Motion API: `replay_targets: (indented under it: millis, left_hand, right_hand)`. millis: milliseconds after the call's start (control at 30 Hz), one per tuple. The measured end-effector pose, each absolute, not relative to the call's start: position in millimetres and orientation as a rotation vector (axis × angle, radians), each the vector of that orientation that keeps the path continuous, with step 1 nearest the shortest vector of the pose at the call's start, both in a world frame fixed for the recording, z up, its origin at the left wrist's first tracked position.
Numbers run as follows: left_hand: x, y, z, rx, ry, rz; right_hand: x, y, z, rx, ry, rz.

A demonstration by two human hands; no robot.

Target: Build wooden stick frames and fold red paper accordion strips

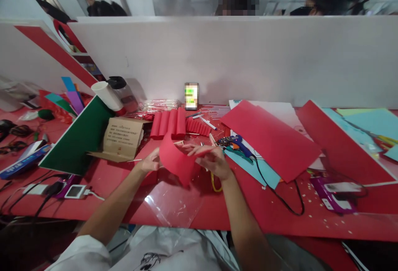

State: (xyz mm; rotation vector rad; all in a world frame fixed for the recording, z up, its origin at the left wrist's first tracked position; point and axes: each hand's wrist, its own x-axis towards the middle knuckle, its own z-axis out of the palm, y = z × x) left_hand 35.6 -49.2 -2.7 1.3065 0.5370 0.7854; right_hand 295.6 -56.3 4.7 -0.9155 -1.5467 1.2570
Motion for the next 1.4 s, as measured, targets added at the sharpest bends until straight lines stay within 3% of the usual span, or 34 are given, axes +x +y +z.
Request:
replay_targets:
  millis: [167,300,567,867,1400]
  left_hand:
    - [50.8,-47.8,12.5,1.252,1.008,1.077]
    - [55.6,-40.0,17.7,1.372,1.016,1.263]
    - [45.1,-40.3,4.9,1.427,1.038,1.128]
    - [49.4,-37.0,4.3,1.537,1.093,0.931]
    - [50.5,-21.2,2.5,1.23,1.162,1.196]
  right_hand:
    - [271.6,-54.1,11.6,-0.995,-1.392,1.403]
    - [268.4,-54.2,13.5,-0.955,-1.374,1.473]
    - [270.1,-48.7,-1.7,-0.937,-1.522,1.522]
    - [264.2,-47.9,1.0,-0.897,-1.795,1.255]
    - [266.7,-42.6,-1.9,-0.938,-0.934,1.559]
